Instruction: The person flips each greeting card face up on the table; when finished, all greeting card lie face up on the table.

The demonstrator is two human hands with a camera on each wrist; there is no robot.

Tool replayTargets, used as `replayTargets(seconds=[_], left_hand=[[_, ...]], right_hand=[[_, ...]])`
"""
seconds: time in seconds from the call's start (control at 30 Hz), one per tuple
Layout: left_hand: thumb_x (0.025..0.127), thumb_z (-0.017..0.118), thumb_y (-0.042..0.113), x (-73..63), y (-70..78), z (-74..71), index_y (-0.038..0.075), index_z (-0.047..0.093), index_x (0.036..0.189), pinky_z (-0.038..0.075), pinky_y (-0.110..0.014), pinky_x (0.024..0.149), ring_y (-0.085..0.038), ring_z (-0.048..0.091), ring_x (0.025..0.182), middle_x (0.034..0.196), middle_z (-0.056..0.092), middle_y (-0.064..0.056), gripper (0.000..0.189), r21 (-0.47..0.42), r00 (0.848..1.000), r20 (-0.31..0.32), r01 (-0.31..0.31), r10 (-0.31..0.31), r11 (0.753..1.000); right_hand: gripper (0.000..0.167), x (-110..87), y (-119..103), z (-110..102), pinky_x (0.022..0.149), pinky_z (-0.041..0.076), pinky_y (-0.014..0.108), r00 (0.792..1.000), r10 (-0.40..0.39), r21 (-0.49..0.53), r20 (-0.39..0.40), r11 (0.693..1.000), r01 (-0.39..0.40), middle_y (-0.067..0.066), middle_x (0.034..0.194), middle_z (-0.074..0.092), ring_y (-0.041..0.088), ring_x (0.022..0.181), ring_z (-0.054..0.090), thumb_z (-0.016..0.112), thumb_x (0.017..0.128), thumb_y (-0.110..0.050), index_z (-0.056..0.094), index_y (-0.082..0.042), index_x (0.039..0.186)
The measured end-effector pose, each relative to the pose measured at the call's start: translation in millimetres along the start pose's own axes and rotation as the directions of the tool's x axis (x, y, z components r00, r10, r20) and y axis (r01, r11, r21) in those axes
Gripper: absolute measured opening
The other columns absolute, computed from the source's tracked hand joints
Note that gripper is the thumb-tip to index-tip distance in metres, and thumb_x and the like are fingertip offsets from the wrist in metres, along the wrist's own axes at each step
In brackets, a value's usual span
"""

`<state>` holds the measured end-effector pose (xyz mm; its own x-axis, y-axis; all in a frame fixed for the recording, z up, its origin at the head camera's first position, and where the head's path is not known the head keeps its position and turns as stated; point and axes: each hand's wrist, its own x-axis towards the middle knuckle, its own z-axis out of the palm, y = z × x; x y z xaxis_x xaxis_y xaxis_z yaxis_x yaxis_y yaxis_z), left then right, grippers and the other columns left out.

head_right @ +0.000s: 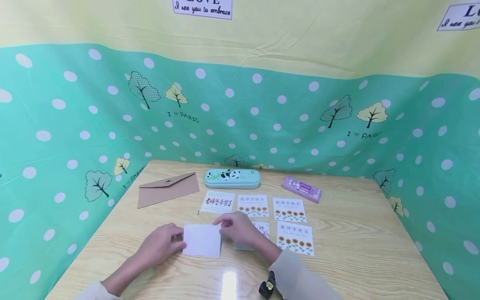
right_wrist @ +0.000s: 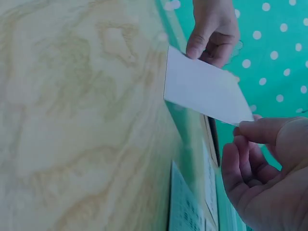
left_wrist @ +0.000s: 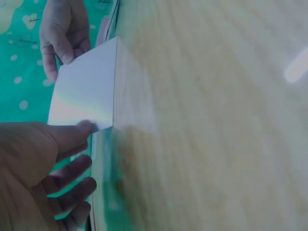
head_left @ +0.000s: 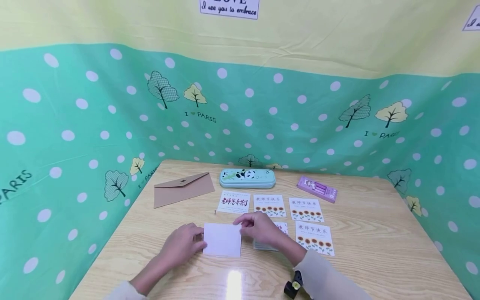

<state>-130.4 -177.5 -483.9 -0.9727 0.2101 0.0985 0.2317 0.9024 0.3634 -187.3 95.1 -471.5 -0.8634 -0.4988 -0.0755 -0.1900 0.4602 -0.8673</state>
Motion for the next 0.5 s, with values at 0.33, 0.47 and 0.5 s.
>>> replayTargets(seconds=[0.33, 0.47, 0.5], left_hand=[[0.083, 0.083, 0.019, 32.5, 1.7, -1.0, 0.021, 0.081, 0.085, 0.051, -0.021, 0.063, -0.004, 0.061, 0.07, 0.08, 0.07, 0.01, 0.004, -0.025, 0.984, -0.163, -0.076, 0.071, 0.997], [0.084, 0.083, 0.017, 41.3, -1.5, 5.2, 0.025, 0.082, 0.091, 0.055, -0.025, 0.068, -0.007, 0.067, 0.077, 0.086, 0.073, 0.011, 0.011, 0.01, 0.985, -0.145, -0.095, 0.095, 0.995], [0.084, 0.082, 0.015, 43.0, -2.6, 7.0, 0.026, 0.082, 0.093, 0.056, -0.026, 0.07, -0.008, 0.068, 0.079, 0.088, 0.074, 0.01, 0.014, 0.011, 0.986, -0.132, -0.098, 0.099, 0.995]], right_hand=[[0.015, -4.3, -3.9, -17.3, 0.066, 0.051, 0.02, 0.995, -0.092, -0.064, -0.033, 0.994, 0.089, -0.002, 0.089, 0.07, 0.009, 0.077, 0.061, 0.073, 0.092, -0.013, 0.079, -0.019, 0.105], [0.012, -5.0, 2.1, -16.0, 0.064, 0.051, 0.019, 0.996, -0.083, -0.081, -0.031, 0.993, 0.08, -0.003, 0.092, 0.073, 0.007, 0.076, 0.061, 0.073, 0.093, -0.014, 0.08, -0.018, 0.102], [0.012, -5.4, 4.3, -15.2, 0.064, 0.051, 0.019, 0.997, -0.077, -0.083, -0.025, 0.994, 0.075, -0.003, 0.093, 0.074, 0.006, 0.076, 0.062, 0.073, 0.093, -0.014, 0.08, -0.018, 0.101]])
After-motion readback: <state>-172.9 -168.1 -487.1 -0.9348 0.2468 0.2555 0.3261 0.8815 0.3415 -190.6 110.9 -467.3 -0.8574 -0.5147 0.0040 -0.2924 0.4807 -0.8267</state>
